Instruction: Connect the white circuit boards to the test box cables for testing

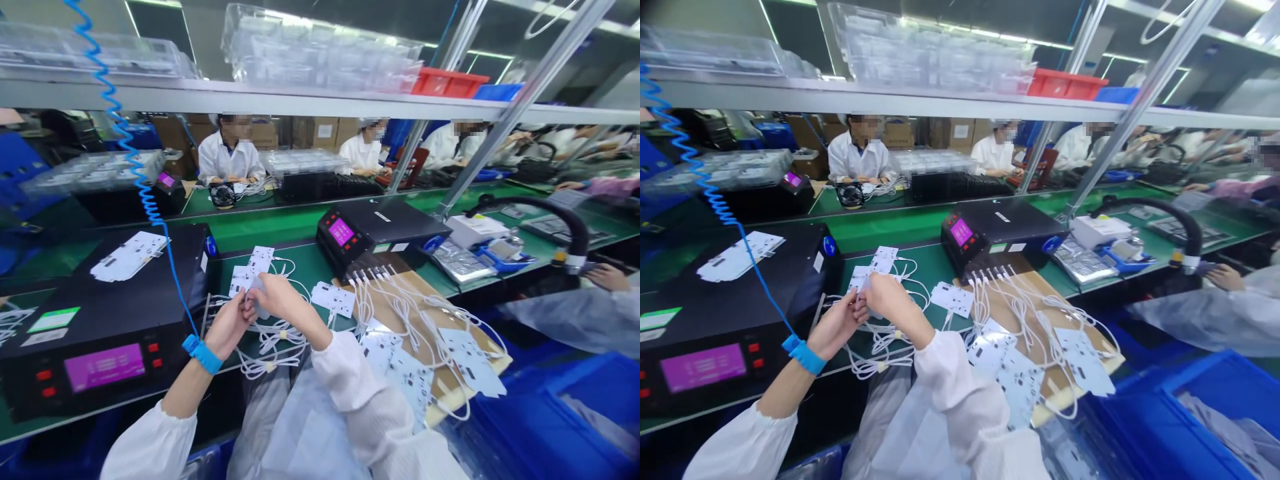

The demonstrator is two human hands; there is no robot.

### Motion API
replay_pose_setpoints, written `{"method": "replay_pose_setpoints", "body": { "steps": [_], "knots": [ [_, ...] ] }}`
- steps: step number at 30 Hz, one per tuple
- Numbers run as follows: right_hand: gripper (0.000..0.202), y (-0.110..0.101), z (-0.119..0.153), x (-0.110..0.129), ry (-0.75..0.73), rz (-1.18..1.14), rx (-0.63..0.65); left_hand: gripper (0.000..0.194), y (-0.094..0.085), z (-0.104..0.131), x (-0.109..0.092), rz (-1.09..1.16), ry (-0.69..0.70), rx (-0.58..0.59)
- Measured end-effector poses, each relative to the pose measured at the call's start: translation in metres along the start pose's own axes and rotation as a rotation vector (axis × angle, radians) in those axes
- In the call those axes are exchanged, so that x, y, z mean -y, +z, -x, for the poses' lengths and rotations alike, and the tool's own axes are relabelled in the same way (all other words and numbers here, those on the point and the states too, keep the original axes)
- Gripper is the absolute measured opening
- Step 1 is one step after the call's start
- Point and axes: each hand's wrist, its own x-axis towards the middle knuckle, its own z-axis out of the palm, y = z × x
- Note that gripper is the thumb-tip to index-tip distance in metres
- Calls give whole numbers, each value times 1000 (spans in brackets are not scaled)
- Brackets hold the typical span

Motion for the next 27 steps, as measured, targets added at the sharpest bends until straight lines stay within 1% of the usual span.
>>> {"method": "replay_pose_setpoints", "body": {
  "steps": [1, 3, 5, 6, 8, 9, 10, 11, 14, 16, 18, 19, 20, 22, 23, 24, 25, 27],
  "knots": [
    [20, -2, 6, 0, -7, -25, -13, 28, 2, 1, 2, -36, 43, 32],
    [19, -4, 16, 0, -11, -79, -41, 39, 5, 3, 6, -145, 137, 75],
    [23, -7, 22, -2, 33, -119, -110, 51, 9, 5, 12, -255, 234, 54],
    [25, -9, 24, -4, 75, -144, -173, 56, 11, 5, 15, -292, 271, 26],
    [26, -13, 24, -10, 146, -246, -348, 61, 16, 6, 21, -363, 324, -14],
    [25, -15, 23, -14, 154, -334, -429, 59, 19, 5, 23, -412, 340, -5],
    [24, -16, 22, -18, 142, -441, -492, 54, 21, 4, 25, -466, 349, 27],
    [23, -16, 19, -23, 116, -557, -532, 50, 25, 3, 26, -515, 355, 69],
    [28, -9, 9, -36, 42, -899, -574, 41, 34, -4, 28, -575, 381, 166],
    [35, -3, -2, -46, 26, -1130, -574, 40, 38, -8, 30, -546, 383, 168],
    [39, -2, -14, -58, 35, -1356, -564, 39, 39, -10, 34, -516, 363, 151],
    [39, -5, -20, -65, 58, -1448, -588, 39, 38, -10, 38, -501, 339, 146],
    [37, -10, -27, -73, 94, -1519, -646, 39, 36, -10, 41, -485, 309, 141],
    [30, -25, -40, -90, 159, -1588, -840, 38, 31, -12, 46, -436, 249, 118],
    [27, -33, -45, -98, 170, -1586, -921, 38, 28, -14, 48, -396, 230, 94],
    [25, -39, -50, -105, 172, -1561, -954, 37, 26, -18, 48, -344, 218, 63],
    [25, -43, -54, -110, 169, -1514, -938, 36, 25, -22, 47, -281, 208, 30],
    [33, -44, -60, -117, 154, -1332, -811, 35, 25, -33, 42, -142, 172, -31]
  ]
}}
